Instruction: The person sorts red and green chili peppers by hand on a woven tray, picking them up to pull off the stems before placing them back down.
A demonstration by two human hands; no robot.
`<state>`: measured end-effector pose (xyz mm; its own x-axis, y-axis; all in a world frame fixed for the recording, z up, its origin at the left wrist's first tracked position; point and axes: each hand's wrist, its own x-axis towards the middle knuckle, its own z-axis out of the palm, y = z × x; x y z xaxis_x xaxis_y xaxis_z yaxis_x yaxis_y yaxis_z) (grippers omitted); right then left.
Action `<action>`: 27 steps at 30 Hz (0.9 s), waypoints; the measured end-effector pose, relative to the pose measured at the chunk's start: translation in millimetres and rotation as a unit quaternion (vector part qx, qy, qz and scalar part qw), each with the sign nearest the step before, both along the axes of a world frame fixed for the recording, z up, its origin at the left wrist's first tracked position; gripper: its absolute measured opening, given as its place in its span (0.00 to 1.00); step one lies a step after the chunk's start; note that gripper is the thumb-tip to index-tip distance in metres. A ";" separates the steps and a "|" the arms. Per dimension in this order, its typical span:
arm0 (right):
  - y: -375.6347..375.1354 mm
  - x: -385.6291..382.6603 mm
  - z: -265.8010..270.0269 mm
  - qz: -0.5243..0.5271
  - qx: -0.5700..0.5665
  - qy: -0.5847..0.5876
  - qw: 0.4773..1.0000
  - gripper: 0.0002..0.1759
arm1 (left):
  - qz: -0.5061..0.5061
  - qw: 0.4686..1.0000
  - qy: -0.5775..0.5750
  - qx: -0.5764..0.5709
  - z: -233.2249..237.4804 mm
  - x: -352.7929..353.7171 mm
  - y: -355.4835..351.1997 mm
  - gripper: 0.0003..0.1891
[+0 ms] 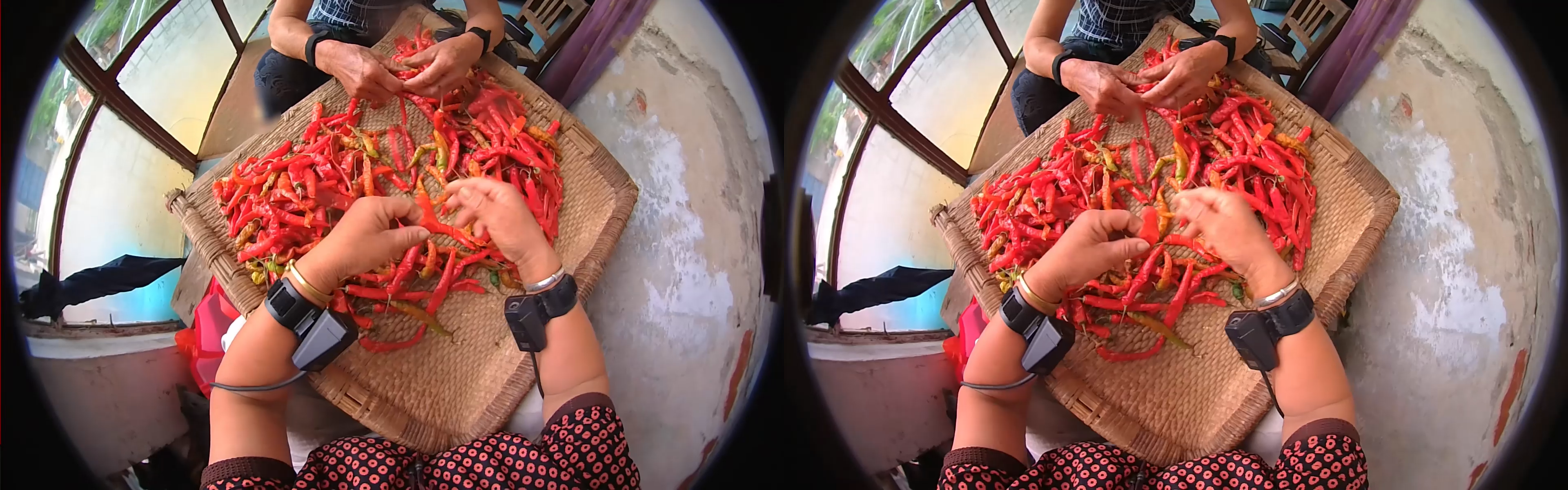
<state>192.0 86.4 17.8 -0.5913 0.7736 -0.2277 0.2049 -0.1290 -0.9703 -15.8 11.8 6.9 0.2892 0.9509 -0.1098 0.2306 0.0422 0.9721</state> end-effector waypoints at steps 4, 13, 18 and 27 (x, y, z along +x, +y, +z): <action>-19.9 -12.6 4.6 0.006 -0.027 0.026 0.999 0.25 | 0.018 1.000 0.016 -0.008 2.3 2.6 -0.7 0.06; -0.9 2.4 2.1 0.063 -0.088 0.008 0.994 0.08 | 0.057 0.924 0.315 0.207 4.3 9.7 -13.9 0.11; 7.1 3.8 2.0 -0.007 -0.050 0.109 0.993 0.09 | -0.028 0.889 0.406 0.211 0.2 15.4 -27.7 0.08; -2.7 -9.8 -3.4 -0.063 0.036 0.020 0.997 0.14 | -0.263 0.827 0.444 0.222 -22.0 43.4 -43.8 0.06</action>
<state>182.2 83.7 14.4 -0.4954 0.8559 -0.1482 0.1531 -0.0819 -0.9848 27.6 -32.0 -15.1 0.6688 0.7227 -0.1746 0.7348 -0.6067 0.3032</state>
